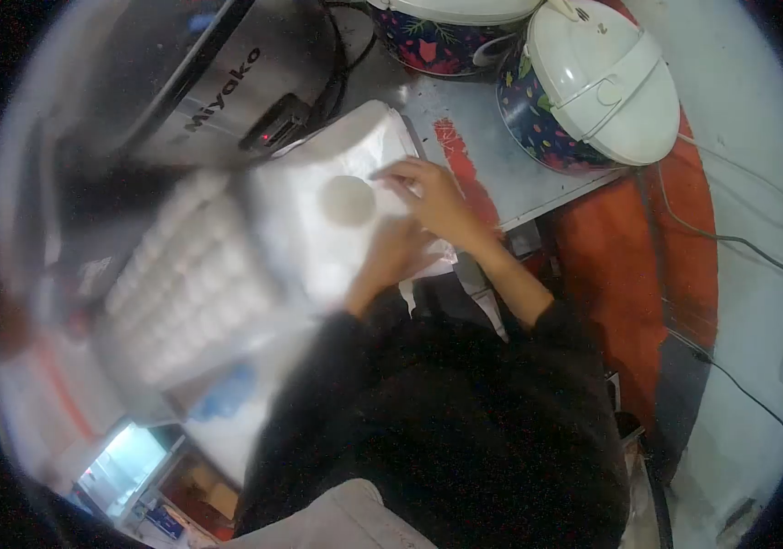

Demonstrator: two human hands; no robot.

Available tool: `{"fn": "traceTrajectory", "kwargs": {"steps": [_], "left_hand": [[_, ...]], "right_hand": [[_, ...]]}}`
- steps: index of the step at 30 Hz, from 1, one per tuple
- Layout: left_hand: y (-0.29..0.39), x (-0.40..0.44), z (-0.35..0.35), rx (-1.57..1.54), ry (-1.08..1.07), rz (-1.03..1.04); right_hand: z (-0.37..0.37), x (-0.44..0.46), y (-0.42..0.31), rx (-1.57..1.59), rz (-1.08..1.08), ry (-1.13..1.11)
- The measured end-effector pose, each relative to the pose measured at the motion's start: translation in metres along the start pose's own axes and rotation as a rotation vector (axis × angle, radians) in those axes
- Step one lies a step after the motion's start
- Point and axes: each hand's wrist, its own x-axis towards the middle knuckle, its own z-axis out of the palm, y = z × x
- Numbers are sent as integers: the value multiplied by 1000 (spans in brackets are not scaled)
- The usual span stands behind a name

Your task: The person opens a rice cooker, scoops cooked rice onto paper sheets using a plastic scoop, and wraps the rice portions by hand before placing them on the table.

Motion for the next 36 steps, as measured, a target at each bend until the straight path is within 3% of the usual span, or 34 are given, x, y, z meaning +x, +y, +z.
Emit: {"fn": "traceTrajectory", "kwargs": {"steps": [2, 5, 15, 24, 30, 32, 34, 36], "left_hand": [[-7, -2, 4, -109, -37, 7], [-1, 2, -7, -77, -30, 11], [2, 0, -13, -160, -19, -20], [13, -4, -13, -232, 141, -124], [19, -10, 8, -198, 85, -168], [24, -13, 3, -211, 132, -192], [29, -16, -2, -309, 241, -238], [34, -16, -16, -336, 272, -261]], "right_hand": [[-10, -30, 16, 140, 225, 18], [-10, -63, 40, 390, 342, 156], [-5, -109, 77, 442, 419, 267], [-8, -105, 90, 430, 435, 169], [-11, -95, 94, 405, 418, 116], [-19, -89, 93, 568, 565, 134], [-23, -85, 93, 507, 507, 102], [-23, -73, 75, -155, 282, 157]]}}
